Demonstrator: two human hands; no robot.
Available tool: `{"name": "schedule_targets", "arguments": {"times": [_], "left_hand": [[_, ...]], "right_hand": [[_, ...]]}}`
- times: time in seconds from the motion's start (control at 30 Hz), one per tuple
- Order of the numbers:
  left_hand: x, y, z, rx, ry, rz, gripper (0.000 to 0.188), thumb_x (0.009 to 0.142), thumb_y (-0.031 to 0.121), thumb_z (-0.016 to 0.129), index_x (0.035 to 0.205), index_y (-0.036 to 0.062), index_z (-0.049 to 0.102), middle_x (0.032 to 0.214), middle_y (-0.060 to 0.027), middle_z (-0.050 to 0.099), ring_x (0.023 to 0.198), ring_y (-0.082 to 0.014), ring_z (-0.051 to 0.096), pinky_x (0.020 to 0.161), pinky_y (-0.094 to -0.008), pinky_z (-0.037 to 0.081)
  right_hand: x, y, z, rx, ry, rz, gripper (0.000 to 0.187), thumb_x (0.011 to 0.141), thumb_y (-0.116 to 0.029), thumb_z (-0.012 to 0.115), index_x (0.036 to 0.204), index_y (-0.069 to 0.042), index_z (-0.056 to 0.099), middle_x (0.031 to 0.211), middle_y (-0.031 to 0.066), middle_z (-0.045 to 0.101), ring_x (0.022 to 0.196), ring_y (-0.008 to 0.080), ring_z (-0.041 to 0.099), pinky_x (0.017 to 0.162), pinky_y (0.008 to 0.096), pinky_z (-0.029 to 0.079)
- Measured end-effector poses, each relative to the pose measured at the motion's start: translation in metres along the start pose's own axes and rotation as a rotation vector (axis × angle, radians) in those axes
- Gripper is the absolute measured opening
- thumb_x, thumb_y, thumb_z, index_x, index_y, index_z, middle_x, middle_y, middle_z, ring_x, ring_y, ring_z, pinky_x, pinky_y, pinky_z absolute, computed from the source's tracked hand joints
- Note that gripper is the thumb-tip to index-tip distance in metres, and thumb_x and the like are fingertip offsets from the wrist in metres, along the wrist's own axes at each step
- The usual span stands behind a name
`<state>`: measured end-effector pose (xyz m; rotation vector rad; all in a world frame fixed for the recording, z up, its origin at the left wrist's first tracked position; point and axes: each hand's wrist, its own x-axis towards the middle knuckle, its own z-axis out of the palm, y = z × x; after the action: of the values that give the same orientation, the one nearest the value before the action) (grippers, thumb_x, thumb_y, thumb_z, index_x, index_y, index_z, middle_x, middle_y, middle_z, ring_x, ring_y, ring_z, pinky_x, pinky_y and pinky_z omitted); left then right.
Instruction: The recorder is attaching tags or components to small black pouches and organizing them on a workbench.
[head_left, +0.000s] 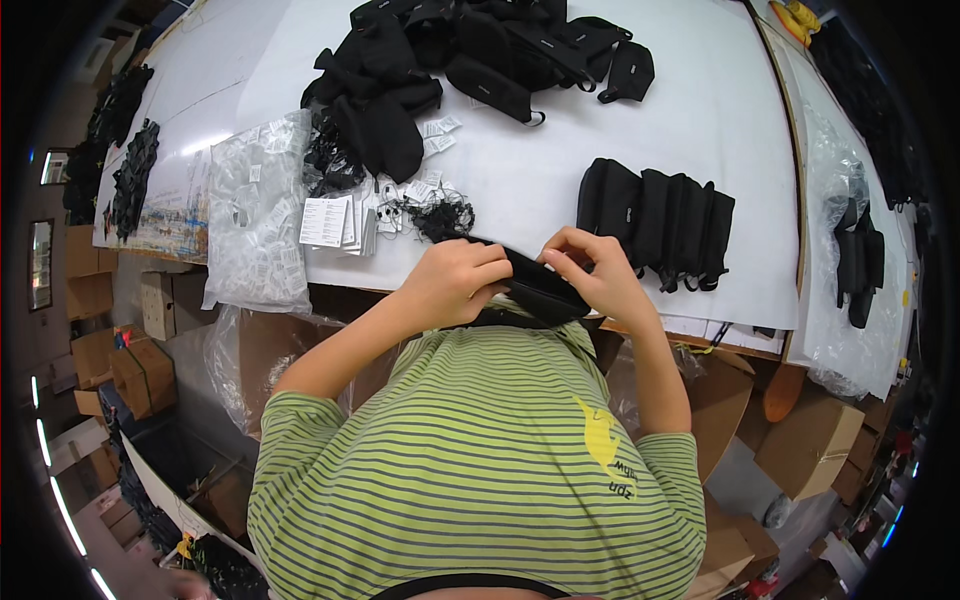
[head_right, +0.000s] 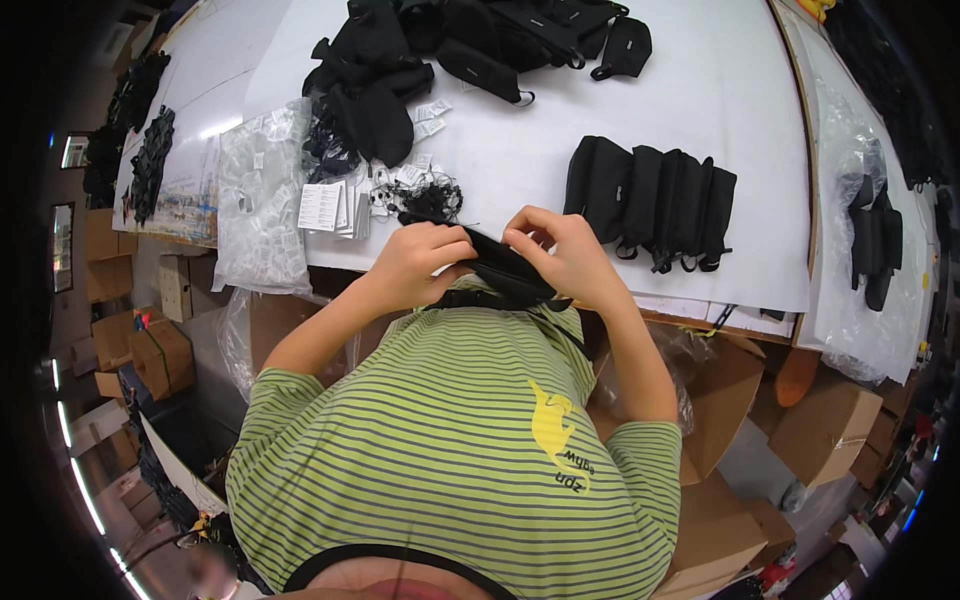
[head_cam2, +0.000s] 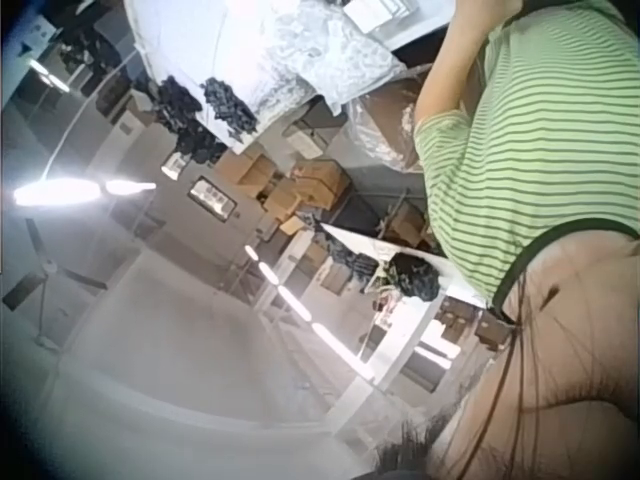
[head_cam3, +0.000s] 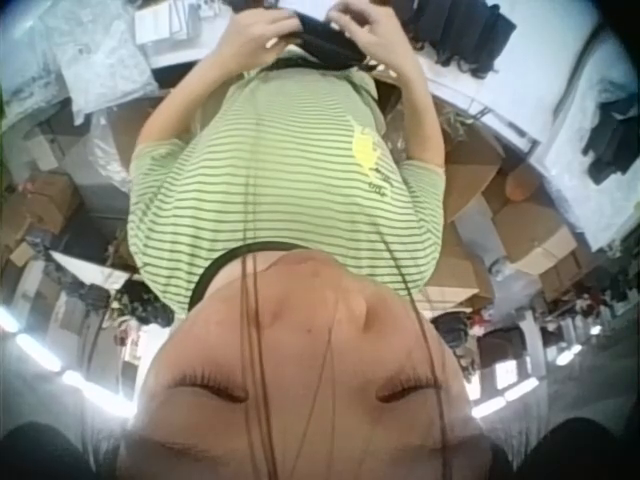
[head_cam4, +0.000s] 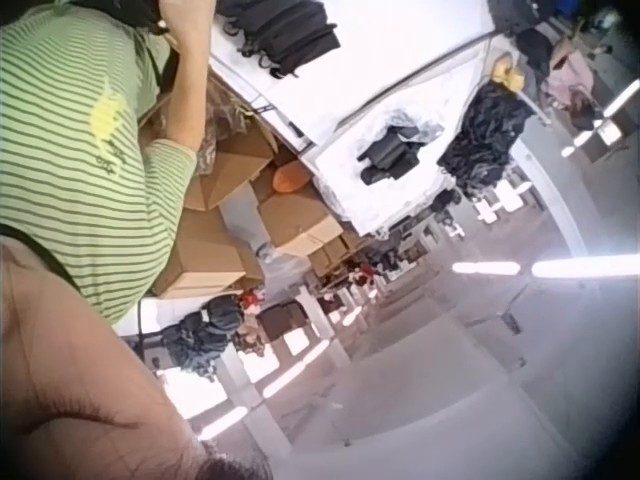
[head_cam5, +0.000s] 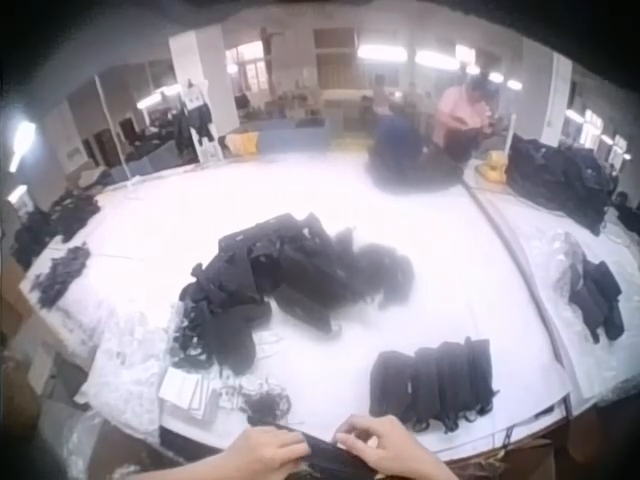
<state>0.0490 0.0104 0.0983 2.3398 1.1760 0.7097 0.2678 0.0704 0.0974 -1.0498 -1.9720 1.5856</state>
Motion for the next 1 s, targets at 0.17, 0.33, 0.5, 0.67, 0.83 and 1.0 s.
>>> {"name": "schedule_targets", "arguments": {"times": [0.17,0.33,0.5,0.67,0.83,1.0], "left_hand": [[-0.015,-0.003,-0.024,-0.532,-0.473,-0.441,0.026,0.081,0.025,0.064,0.091,0.0047,0.053,0.068,-0.0116,0.058,0.061,-0.0252,0.054,0.057,-0.0339,0.040],[-0.021,0.000,-0.036,-0.695,-0.588,-0.496,0.028,0.080,0.026,0.066,0.092,0.0040,0.053,0.067,-0.0071,0.057,0.059,-0.0179,0.047,0.059,-0.0315,0.039],[-0.031,-0.009,-0.029,-0.653,-0.389,-0.490,0.027,0.082,0.024,0.063,0.096,0.0035,0.054,0.071,-0.0096,0.060,0.062,-0.0224,0.053,0.061,-0.0326,0.041],[-0.032,-0.014,-0.029,-0.380,-0.328,-0.615,0.024,0.081,0.022,0.063,0.096,0.0053,0.055,0.074,-0.0152,0.062,0.067,-0.0324,0.059,0.062,-0.0356,0.044],[-0.035,-0.015,-0.027,-0.335,-0.284,-0.614,0.025,0.081,0.024,0.063,0.096,0.0060,0.055,0.073,-0.0145,0.062,0.067,-0.0332,0.059,0.061,-0.0376,0.044],[-0.028,0.005,-0.035,-0.347,-0.368,-0.597,0.023,0.082,0.024,0.061,0.095,0.0065,0.055,0.069,-0.0147,0.060,0.064,-0.0325,0.058,0.057,-0.0372,0.043]], "right_hand": [[-0.026,0.035,-0.015,0.405,-0.383,0.238,0.033,0.082,-0.015,0.063,0.111,-0.001,0.056,0.111,0.0080,0.056,0.105,0.0144,0.049,0.093,0.0285,0.037],[-0.047,0.042,-0.010,0.125,-0.465,0.194,0.040,0.074,-0.013,0.072,0.109,0.000,0.057,0.102,0.0055,0.061,0.096,0.0130,0.054,0.086,0.0261,0.042],[-0.061,0.073,-0.017,0.020,-0.198,0.367,0.030,0.075,-0.026,0.072,0.092,-0.004,0.061,0.070,-0.0007,0.052,0.064,0.0100,0.046,0.061,0.0245,0.038],[-0.074,0.037,-0.055,0.324,-0.283,0.289,0.055,0.072,-0.021,0.076,0.117,-0.012,0.046,0.075,-0.0031,0.030,0.069,0.0098,0.030,0.064,0.0209,0.027],[-0.081,0.047,-0.074,0.374,-0.074,0.393,0.039,0.082,-0.009,0.064,0.114,-0.004,0.044,0.087,0.0072,0.062,0.083,0.0102,0.058,0.073,0.0230,0.046],[-0.069,0.058,-0.078,0.362,0.347,0.269,0.012,0.082,-0.010,0.064,0.075,-0.004,0.057,0.070,0.0050,0.064,0.061,0.0100,0.057,0.055,0.0228,0.043]]}}
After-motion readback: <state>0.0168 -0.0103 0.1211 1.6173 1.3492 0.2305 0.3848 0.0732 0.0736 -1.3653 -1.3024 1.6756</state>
